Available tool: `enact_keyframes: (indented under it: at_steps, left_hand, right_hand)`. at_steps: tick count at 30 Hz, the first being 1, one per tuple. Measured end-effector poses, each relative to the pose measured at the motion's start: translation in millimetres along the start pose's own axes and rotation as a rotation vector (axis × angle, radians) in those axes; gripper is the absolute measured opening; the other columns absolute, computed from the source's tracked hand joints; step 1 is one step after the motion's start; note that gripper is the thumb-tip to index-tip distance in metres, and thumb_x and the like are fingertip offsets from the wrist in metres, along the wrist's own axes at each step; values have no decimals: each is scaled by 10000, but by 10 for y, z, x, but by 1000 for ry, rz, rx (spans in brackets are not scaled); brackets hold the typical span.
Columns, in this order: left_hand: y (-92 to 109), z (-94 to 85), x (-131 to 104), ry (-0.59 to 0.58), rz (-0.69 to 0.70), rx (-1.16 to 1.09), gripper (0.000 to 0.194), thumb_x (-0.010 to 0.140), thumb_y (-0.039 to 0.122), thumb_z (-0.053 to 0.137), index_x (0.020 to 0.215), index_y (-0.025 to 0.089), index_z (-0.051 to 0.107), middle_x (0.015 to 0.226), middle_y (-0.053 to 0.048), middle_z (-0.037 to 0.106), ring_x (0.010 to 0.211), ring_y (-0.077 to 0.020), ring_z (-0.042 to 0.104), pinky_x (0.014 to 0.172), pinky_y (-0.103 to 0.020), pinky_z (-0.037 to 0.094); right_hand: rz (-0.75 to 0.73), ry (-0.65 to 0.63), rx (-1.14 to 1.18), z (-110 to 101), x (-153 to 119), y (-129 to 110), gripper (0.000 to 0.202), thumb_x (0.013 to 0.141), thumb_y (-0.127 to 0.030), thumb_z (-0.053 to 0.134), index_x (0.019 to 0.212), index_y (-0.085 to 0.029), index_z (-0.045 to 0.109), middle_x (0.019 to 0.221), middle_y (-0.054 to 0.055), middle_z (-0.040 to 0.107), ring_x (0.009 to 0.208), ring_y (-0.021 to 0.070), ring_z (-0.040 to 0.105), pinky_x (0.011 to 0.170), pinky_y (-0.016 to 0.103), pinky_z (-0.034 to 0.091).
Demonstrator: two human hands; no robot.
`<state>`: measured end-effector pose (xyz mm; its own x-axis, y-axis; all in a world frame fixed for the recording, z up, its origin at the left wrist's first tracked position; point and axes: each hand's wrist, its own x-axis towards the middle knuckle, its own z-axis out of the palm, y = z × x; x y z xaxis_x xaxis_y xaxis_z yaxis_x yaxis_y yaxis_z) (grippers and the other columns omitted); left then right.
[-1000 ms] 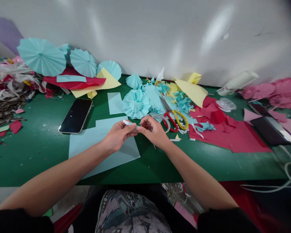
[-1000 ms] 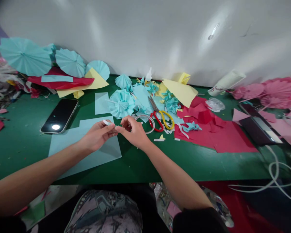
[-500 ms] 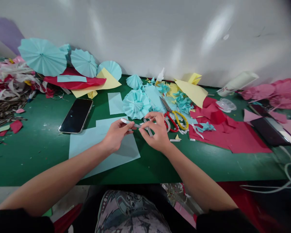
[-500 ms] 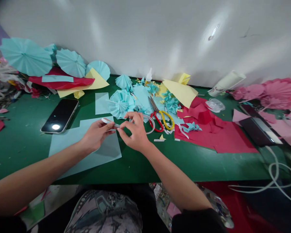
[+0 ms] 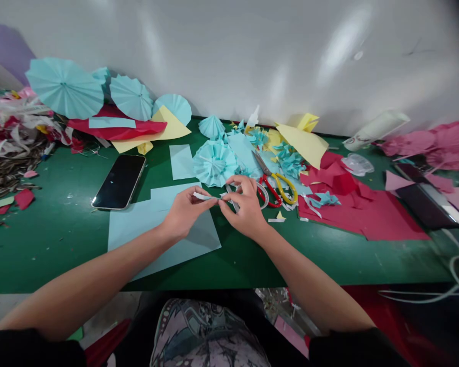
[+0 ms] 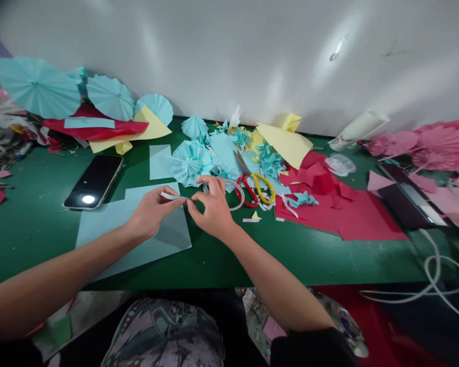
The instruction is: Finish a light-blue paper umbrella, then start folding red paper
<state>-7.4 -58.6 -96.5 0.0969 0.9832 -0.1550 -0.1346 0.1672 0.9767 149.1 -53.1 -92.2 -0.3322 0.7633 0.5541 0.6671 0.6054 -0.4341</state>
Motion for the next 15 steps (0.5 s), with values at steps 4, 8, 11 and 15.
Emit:
enact_keyframes:
  at_steps: [4,8,11,15]
  left_hand:
    - [-17,-14,-2,-7,64,119,208,660,279,696,734,183,527,559,46,570,514,-87,522,482,-209,329]
    - [2,-20,-14,-4,140,218,252,661,256,691,787,200,480,634,28,628,573,-109,576,493,-210,360]
    - [43,-14,-41,18,156,281,280,662,246,690,806,210,453,669,16,656,576,-114,578,476,-212,350]
    - [78,-6,-67,40,161,298,294,664,243,690,807,219,435,675,7,665,574,-122,579,467,-226,329]
  right_hand:
    - [31,-26,31,-7,5,-13,143,745,-192,541,603,-190,552,1041,91,487,962,245,415,744,405,427]
    - [78,-53,80,-14,15,-31,150,729,-180,530,579,-188,539,1027,92,487,958,244,427,749,410,425]
    - [106,-67,112,-10,15,-36,149,725,-180,527,577,-185,535,1037,95,496,963,247,435,773,426,418]
    - [129,-60,139,9,6,-37,133,723,-187,529,590,-189,528,1020,90,509,946,241,461,807,446,409]
